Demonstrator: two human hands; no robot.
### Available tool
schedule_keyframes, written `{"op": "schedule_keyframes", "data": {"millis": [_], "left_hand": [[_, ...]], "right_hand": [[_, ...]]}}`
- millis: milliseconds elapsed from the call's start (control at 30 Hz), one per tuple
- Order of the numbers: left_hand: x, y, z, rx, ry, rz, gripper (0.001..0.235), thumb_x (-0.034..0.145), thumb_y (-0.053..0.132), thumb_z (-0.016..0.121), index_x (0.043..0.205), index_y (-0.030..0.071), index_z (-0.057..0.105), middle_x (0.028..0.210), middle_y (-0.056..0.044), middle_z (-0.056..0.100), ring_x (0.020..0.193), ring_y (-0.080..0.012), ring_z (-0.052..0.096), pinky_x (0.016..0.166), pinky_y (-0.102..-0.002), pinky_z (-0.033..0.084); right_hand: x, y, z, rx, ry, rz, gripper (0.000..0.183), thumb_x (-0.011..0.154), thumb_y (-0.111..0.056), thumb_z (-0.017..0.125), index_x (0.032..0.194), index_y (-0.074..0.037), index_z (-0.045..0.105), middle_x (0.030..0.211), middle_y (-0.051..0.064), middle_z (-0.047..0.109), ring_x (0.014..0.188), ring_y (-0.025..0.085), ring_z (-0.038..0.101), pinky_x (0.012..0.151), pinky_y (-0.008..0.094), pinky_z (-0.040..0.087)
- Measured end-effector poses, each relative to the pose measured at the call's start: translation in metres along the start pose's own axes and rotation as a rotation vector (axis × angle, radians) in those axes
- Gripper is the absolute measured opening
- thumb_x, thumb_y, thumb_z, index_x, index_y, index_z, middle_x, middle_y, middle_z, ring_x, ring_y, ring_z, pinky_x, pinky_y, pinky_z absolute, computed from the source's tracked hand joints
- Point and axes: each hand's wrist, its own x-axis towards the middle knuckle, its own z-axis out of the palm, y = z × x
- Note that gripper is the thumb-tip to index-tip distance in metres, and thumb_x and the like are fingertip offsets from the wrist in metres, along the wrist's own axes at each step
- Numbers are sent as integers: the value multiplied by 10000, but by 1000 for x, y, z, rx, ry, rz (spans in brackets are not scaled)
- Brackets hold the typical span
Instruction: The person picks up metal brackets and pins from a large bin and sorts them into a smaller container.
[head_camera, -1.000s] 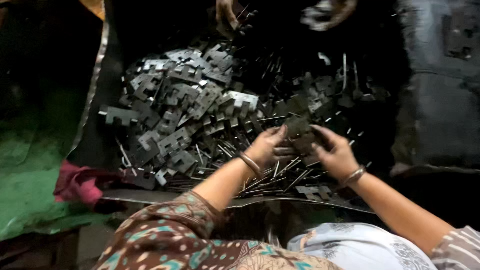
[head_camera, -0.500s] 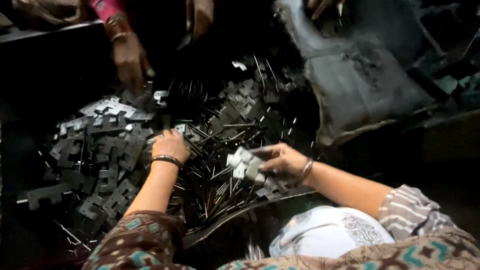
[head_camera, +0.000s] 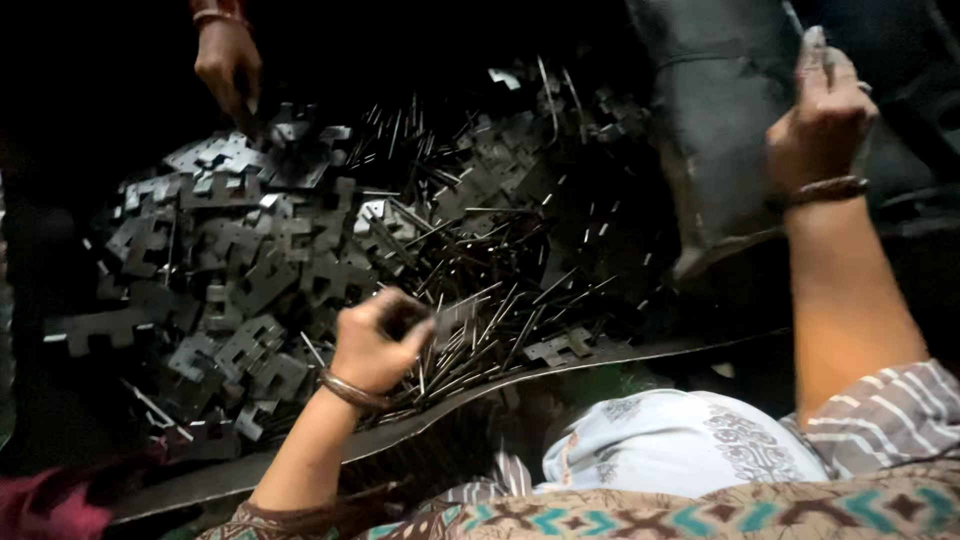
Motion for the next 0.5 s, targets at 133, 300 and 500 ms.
{"op": "schedule_keyframes", "data": {"millis": [133,300,500], "left_hand": [[-1,-9,-33,-1021,186,-485,431,811,-31,790,1157,21,538,975,-153,714,789,-303,733,604,-437,586],[2,9,-52,-1604,-28,-215,643,732,-120,669,1332,97,587,1136,-107,672,1116,-269,693,944,-478,612],[40,-20,43,79,-131,-157,396,849,85,744,1239,102,672,1151,-106,744,1059,-292,712,930,-399,591]], "right_hand": [[-11,8,18,10,-254,-7,540,958,29,538,1494,-29,574,1377,267,652,1148,431,684,975,467,580],[20,-95,-45,-1,-358,-77,287,1007,-232,708,1185,-11,666,1321,223,666,1227,360,631,994,468,531],[-7,-273,-14,606,-708,-550,359,752,-88,674,1108,-66,717,1062,114,668,952,275,661,791,414,550]]}}
